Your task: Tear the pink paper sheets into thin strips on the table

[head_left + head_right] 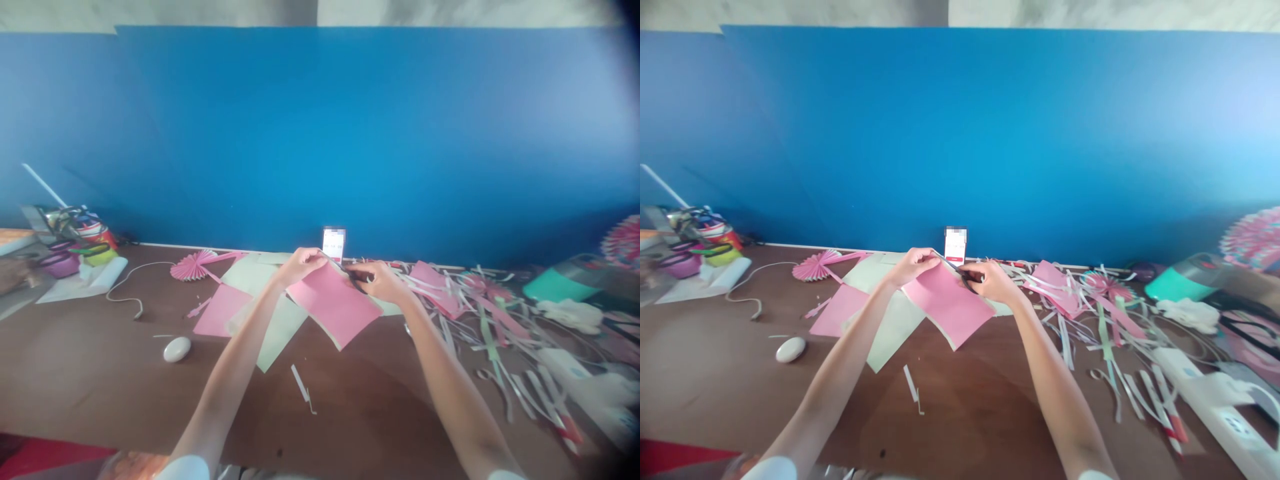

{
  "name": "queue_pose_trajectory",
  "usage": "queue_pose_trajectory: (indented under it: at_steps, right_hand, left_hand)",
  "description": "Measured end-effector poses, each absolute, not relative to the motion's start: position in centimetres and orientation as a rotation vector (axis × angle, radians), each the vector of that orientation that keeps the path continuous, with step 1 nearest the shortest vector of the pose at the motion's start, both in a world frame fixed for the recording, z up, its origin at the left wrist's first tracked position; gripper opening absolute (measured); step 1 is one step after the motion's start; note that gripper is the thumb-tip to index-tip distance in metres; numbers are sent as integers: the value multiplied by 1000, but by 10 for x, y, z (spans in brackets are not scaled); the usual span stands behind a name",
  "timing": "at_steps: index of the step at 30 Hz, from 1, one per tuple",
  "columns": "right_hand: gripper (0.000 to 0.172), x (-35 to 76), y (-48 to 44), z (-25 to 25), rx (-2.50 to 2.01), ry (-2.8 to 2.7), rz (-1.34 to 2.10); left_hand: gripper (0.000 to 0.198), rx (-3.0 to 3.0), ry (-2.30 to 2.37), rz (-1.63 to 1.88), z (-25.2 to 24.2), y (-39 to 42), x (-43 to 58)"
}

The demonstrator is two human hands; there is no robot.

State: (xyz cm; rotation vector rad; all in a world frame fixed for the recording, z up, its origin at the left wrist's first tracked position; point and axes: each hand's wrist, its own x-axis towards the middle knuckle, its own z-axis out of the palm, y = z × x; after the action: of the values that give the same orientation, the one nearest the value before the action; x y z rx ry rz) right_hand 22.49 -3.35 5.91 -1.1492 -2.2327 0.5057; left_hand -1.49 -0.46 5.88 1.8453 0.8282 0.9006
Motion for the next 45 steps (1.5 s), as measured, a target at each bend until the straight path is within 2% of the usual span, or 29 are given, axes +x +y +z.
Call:
queue_pose_trajectory:
  at_steps: [13,21,45]
  right_hand:
    - [40,226,-33,62,-1121,-2205,508]
    - [36,226,-33,61,-1152,-2224,555]
    - [34,224,-30,53,-1131,-2188,549]
  left_hand:
    - [31,1956,865,962,58,0,-19]
    - [26,1957,859,949,58,-1,-18]
    - [33,1845,822,901,51,3,-14]
